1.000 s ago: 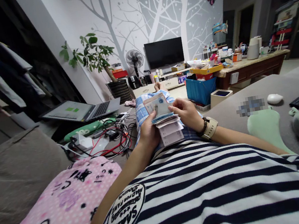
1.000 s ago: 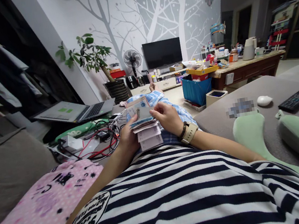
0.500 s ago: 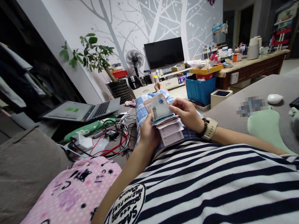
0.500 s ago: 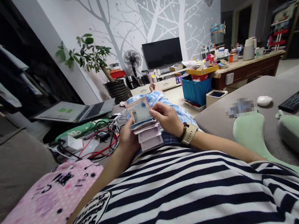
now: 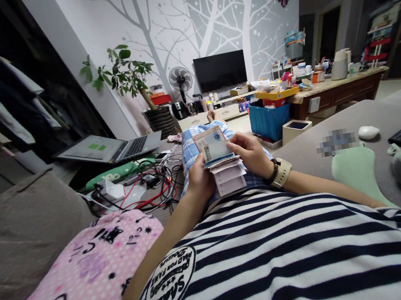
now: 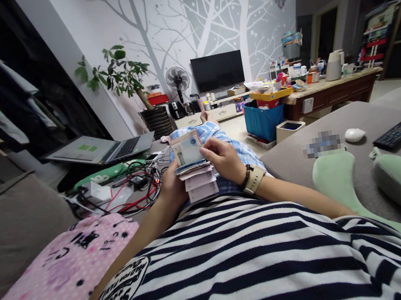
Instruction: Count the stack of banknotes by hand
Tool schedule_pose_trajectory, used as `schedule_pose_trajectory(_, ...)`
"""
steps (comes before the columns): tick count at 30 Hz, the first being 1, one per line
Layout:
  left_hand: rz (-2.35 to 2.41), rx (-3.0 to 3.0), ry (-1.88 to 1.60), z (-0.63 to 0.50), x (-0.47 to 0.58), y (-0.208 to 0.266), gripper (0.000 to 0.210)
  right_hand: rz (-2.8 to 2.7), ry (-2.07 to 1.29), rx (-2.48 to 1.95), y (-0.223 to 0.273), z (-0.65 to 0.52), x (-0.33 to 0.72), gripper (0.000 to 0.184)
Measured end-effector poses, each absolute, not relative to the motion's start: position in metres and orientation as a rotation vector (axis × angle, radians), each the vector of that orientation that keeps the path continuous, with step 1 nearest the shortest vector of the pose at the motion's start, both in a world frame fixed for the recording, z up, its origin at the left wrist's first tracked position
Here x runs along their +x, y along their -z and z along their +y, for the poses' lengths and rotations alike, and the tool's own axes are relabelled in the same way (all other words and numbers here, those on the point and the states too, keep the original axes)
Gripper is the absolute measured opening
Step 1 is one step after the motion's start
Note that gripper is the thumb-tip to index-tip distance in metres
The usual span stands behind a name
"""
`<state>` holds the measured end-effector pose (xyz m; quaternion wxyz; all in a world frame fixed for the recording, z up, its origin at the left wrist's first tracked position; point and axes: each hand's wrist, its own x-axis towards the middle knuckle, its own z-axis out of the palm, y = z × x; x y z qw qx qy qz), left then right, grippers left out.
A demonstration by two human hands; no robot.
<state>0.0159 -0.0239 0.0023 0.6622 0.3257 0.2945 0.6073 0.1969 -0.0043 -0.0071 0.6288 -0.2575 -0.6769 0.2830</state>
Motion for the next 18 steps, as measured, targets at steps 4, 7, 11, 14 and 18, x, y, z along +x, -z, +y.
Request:
schedule_pose_trajectory(4, 0.708, 0.742, -1.379, -0.0247, 0.016, -0.0027, 0.039, -1.546, -0.643, -0.593, 0.0074, -0.004, 0.1964, 0.056)
schedule_pose_trajectory(7, 0.688, 0.753, -1.357, -0.0257, 0.0168, -0.0041, 0.037, -1.554, -0.649, -0.577, 0.0081, -0.0029, 0.1968, 0.057)
schedule_pose_trajectory(11, 0.678, 0.77, -1.343, -0.0258, 0.0167, -0.0044, 0.037, -1.559, -0.648, -0.551, 0.0096, -0.0005, 0.1975, 0.057)
schedule_pose_trajectory(14, 0.678, 0.794, -1.347, -0.0248, 0.0163, -0.0035, 0.039, -1.556, -0.65, -0.544, 0.0105, 0.0002, 0.1977, 0.057)
schedule_pose_trajectory(18, 0.642, 0.796, -1.355, -0.0245, 0.0165, -0.0038, 0.04, -1.556, -0.66, -0.525, 0.0102, -0.0007, 0.197, 0.061)
